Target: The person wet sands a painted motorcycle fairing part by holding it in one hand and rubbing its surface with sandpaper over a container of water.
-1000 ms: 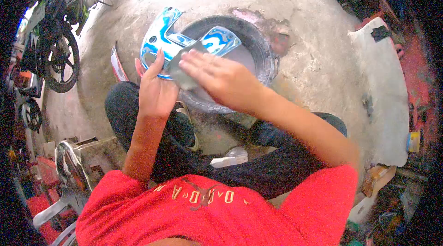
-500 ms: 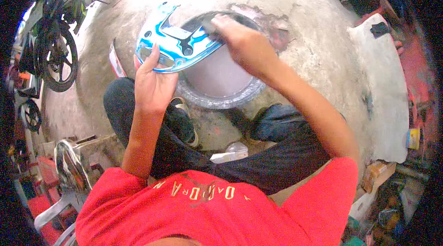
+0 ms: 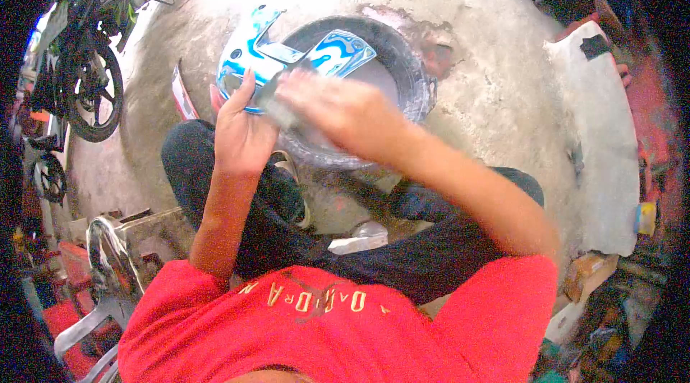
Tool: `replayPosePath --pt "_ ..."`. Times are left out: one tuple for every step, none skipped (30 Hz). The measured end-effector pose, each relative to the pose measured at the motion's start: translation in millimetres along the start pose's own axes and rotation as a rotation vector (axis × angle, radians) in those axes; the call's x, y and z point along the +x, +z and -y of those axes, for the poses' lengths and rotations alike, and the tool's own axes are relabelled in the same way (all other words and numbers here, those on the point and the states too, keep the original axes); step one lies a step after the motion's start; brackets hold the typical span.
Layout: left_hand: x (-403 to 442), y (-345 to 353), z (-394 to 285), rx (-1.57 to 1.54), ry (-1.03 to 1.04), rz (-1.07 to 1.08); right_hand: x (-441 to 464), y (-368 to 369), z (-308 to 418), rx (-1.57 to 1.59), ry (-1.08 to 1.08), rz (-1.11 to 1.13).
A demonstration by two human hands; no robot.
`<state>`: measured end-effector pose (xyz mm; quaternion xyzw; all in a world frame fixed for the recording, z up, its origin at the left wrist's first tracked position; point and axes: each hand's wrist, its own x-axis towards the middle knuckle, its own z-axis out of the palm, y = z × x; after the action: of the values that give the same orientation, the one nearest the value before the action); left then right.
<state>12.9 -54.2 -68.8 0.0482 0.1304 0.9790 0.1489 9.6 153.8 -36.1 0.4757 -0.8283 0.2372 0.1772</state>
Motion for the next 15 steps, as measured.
replayPosePath --pt "0.3 15.7 5.4 0.043 0.050 -0.108 -1.5 1.8 -15.4 -0.032 0.095 -0.035" --pt "0.2 24.7 9.2 0.083 0.103 -0.211 -2.1 3.2 -31.6 -0.069 0.185 -0.068" --pt "-1.3 25.1 10.4 0.080 0.103 -0.188 1.7 0.3 -36.0 -0.141 0.279 -0.054" --pt "-1.8 24.3 11.3 0.078 0.104 -0.163 1.0 0.5 -30.0 -0.120 0.219 -0.062" --pt "0.7 22.3 12.3 0.073 0.110 -0.133 -0.2 3.3 -17.6 -0.101 0.152 -0.067" --pt "2.2 16.3 12.1 0.054 0.080 -0.098 0.5 6.3 -2.5 -0.077 0.084 -0.068" --pt "0.7 8.0 9.4 0.039 0.045 -0.071 10.2 1.3 16.9 -0.039 0.056 -0.072" --pt "-0.9 3.2 7.0 0.028 0.005 -0.046 9.1 2.7 10.8 -0.045 0.089 -0.074" --pt "1.4 19.1 10.2 0.080 0.030 -0.066 7.1 3.5 -3.2 -0.053 0.124 -0.078" --pt "0.6 22.9 12.0 0.099 0.052 -0.098 5.5 3.5 -17.2 -0.063 0.156 -0.079" --pt "0.6 25.5 12.9 0.118 0.080 -0.126 5.5 2.9 -28.7 -0.112 0.235 -0.099" --pt "1.0 27.8 13.1 0.137 0.107 -0.152 6.3 1.8 -29.3 -0.107 0.283 -0.093" --pt "0.4 27.9 14.3 0.126 0.120 -0.133 5.5 3.5 -23.4 -0.121 0.218 -0.083" --pt "2.7 23.1 12.5 0.115 0.087 -0.116 3.0 6.8 -11.9 -0.136 0.149 -0.067" --pt "2.0 15.2 9.0 0.105 0.049 -0.108 4.9 5.2 4.9 -0.070 0.090 -0.066"
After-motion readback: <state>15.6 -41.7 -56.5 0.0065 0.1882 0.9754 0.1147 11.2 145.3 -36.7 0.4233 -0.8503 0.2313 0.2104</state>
